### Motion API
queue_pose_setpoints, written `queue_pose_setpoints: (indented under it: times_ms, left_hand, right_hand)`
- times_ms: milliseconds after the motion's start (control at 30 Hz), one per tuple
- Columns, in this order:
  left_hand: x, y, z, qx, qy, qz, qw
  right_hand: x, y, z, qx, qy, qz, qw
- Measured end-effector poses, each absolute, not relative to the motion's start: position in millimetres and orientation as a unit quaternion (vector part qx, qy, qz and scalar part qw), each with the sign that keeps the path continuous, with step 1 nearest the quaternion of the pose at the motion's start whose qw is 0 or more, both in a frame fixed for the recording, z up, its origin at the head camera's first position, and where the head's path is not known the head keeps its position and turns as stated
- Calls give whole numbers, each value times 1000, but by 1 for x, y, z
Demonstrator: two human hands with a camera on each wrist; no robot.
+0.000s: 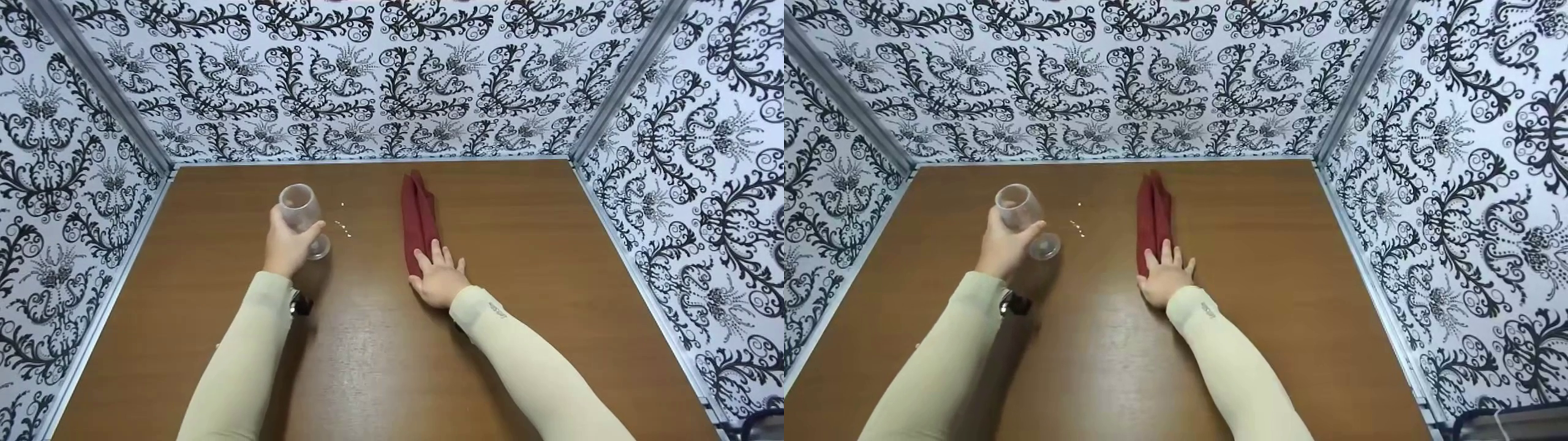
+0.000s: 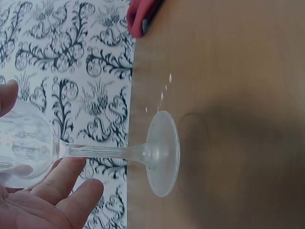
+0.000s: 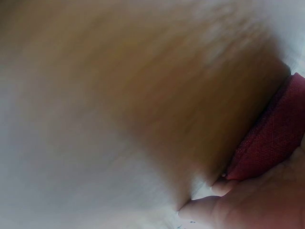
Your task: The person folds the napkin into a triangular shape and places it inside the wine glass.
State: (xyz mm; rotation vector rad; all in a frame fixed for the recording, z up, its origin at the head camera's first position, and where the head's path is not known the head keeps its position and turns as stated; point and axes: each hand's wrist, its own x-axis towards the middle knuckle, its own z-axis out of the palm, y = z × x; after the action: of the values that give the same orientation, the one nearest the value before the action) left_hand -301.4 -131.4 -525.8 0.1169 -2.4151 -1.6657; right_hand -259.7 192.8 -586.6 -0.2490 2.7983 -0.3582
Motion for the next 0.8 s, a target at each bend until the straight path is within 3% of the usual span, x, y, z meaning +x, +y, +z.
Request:
queue_pose_setpoints:
  times_ms: [800]
  left_hand:
    - [-323,-32,-523,-23,-828,-558,50]
  right_hand:
    - [-262,193,-591,-84,978,-130,142]
